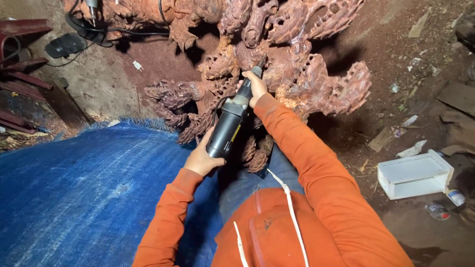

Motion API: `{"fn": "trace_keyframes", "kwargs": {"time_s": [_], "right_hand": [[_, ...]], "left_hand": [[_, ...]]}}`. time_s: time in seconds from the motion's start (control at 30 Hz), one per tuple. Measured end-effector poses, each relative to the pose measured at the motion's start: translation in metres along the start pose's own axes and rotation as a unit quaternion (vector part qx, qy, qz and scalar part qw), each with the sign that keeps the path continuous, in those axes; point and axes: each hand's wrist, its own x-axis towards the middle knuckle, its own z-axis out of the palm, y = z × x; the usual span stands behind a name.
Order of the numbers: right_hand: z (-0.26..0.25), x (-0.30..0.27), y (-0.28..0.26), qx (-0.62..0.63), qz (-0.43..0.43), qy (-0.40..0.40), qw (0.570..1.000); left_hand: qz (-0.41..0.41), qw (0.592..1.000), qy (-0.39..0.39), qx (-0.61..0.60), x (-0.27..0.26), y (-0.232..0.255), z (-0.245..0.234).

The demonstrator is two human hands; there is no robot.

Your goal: Using a power carving tool to refine the intricate details of a large wooden sculpture

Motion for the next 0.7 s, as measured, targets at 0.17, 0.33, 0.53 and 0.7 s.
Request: {"fn": "trace_keyframes", "kwargs": {"time_s": [0.17, 0.33, 0.53, 0.7], "right_hand": [[0.020, -0.006, -0.018, 0.102, -0.007, -0.027, 0.994], [0.021, 0.026, -0.020, 0.194, -0.020, -0.050, 0.979], [0.023, 0.029, -0.028, 0.221, -0.065, -0.025, 0.973], [0.020, 0.055, -0.012, 0.234, 0.019, -0.043, 0.971]], "left_hand": [[-0.005, 0.993, -0.010, 0.116, 0.019, 0.023, -0.057], [-0.001, 0.970, -0.014, 0.244, 0.031, 0.061, -0.101], [0.011, 0.960, -0.030, 0.277, 0.033, 0.082, -0.116], [-0.020, 0.964, -0.038, 0.262, 0.029, 0.079, -0.103]]}}
